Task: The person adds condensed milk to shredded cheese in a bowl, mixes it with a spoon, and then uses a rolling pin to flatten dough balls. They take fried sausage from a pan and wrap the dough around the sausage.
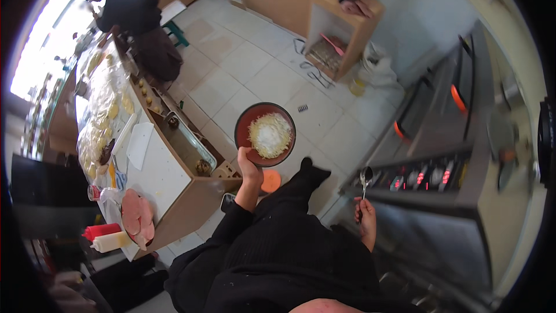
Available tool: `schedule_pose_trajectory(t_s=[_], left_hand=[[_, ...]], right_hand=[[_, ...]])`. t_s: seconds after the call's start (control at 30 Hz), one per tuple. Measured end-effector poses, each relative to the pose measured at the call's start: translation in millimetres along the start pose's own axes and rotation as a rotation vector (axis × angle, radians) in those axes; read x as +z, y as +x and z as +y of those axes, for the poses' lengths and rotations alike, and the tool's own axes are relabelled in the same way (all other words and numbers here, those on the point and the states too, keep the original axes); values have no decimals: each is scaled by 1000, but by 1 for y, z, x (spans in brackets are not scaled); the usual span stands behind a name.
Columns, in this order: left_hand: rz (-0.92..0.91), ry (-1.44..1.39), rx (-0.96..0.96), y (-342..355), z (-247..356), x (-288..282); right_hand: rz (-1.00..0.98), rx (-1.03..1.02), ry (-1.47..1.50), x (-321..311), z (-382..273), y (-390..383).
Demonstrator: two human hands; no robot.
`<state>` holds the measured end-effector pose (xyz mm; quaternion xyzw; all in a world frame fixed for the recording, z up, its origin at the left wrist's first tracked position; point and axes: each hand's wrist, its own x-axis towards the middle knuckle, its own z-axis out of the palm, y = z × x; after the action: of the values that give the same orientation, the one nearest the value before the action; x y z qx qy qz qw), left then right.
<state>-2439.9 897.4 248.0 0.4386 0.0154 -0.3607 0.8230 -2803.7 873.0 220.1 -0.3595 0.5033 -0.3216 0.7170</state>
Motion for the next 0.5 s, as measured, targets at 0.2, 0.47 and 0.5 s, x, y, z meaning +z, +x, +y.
schedule_pose_trajectory(t_s=[0.2,0.47,0.5], left_hand=[[122,-100,116,78,9,56],[625,-341,424,121,81,9],[685,-382,475,121,91,-3]], right_hand=[[-113,102,-26,-5,-82,161],[-100,191,-48,56,-174,361],[-129,218,-55,74,-186,382]])
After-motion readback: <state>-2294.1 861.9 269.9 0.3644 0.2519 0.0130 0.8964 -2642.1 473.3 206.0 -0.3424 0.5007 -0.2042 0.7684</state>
